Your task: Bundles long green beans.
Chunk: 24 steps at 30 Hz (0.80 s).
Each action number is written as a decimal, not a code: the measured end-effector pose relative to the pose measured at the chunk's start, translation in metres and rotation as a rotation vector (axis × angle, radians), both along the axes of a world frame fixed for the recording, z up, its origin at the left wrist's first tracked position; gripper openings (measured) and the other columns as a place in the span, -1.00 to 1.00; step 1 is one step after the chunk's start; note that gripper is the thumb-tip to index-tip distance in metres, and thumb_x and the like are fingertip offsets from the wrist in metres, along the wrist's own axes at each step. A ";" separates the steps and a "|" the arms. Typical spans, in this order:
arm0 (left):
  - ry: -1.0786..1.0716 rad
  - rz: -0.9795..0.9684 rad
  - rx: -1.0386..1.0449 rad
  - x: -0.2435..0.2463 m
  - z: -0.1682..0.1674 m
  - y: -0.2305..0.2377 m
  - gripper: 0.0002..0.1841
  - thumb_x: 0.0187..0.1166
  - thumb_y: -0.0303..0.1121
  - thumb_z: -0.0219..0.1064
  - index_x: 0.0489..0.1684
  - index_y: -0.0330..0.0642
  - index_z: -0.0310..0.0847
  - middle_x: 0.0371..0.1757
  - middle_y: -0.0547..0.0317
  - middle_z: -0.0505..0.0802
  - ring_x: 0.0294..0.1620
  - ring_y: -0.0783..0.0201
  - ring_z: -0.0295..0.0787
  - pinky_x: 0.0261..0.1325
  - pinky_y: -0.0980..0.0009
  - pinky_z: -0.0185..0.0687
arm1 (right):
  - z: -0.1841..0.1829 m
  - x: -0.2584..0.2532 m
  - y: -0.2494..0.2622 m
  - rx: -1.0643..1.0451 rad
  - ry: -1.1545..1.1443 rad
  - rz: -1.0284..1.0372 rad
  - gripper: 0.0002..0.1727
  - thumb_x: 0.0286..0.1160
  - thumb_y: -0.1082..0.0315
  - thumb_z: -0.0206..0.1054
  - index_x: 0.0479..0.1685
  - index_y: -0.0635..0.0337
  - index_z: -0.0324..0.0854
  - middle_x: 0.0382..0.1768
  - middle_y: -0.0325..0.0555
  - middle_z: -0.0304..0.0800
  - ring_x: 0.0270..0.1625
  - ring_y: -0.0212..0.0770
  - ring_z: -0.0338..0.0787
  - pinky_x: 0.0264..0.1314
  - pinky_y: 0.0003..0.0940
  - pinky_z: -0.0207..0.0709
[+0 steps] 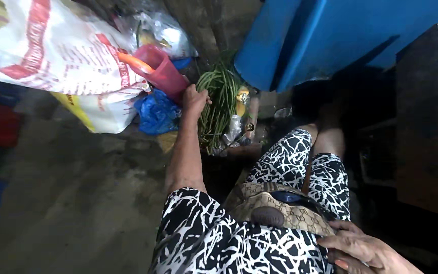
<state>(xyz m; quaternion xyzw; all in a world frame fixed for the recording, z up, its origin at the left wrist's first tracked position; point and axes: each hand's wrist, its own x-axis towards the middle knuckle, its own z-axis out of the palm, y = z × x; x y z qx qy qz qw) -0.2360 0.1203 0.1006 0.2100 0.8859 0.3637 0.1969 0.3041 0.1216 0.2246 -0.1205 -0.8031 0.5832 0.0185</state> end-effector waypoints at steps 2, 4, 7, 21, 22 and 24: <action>0.059 -0.040 -0.043 0.001 0.022 0.000 -0.43 0.64 -0.25 0.28 0.57 -0.39 0.40 0.20 -0.35 0.76 0.00 -0.13 0.83 0.12 -0.12 0.73 | 0.000 -0.001 0.001 -0.002 0.006 -0.006 -0.63 0.81 0.18 0.17 0.24 0.23 0.74 -0.18 -0.07 0.92 0.05 -0.34 0.84 0.75 -0.18 0.18; 0.174 -0.103 -0.155 0.004 0.040 -0.002 -0.43 0.66 -0.15 0.33 0.49 -0.42 0.47 0.33 -0.46 0.71 0.32 -0.33 0.70 0.39 -0.32 0.51 | -0.001 -0.002 0.002 -0.003 0.011 -0.007 -0.63 0.81 0.18 0.16 0.25 0.23 0.73 -0.20 -0.07 0.91 0.01 -0.35 0.83 0.75 -0.19 0.18; 0.235 -0.224 -0.423 -0.004 0.039 -0.016 -0.48 0.60 -0.15 0.43 0.21 -0.54 0.62 0.18 -0.60 0.73 0.30 -0.55 0.64 0.32 -0.54 0.42 | -0.002 0.000 0.001 -0.016 0.021 -0.010 -0.63 0.82 0.19 0.15 0.25 0.25 0.72 -0.21 -0.07 0.91 0.00 -0.37 0.83 0.75 -0.20 0.18; 0.461 0.025 -0.289 0.016 0.165 -0.061 -0.55 0.67 -0.20 0.31 0.21 -0.53 0.59 0.17 -0.63 0.72 0.30 -0.58 0.62 0.29 -0.58 0.37 | 0.002 -0.001 -0.004 -0.019 0.086 -0.035 -0.61 0.81 0.17 0.16 0.27 0.27 0.71 -0.11 -0.06 0.94 0.16 -0.37 0.83 0.78 -0.19 0.18; 0.469 0.007 -0.257 0.022 0.170 -0.059 -0.56 0.66 -0.22 0.31 0.20 -0.51 0.59 0.15 -0.61 0.73 0.27 -0.56 0.64 0.26 -0.57 0.38 | 0.002 0.001 -0.005 -0.027 0.090 -0.042 -0.61 0.82 0.16 0.16 0.26 0.26 0.71 -0.12 -0.07 0.94 0.17 -0.38 0.83 0.78 -0.19 0.18; 0.459 -0.056 -0.200 0.039 0.180 -0.054 -0.56 0.68 -0.21 0.31 0.20 -0.51 0.59 0.13 -0.58 0.73 0.25 -0.54 0.65 0.27 -0.55 0.38 | 0.004 0.004 -0.006 -0.048 0.106 -0.057 -0.61 0.82 0.17 0.16 0.25 0.28 0.71 -0.10 -0.06 0.93 0.18 -0.39 0.83 0.79 -0.20 0.18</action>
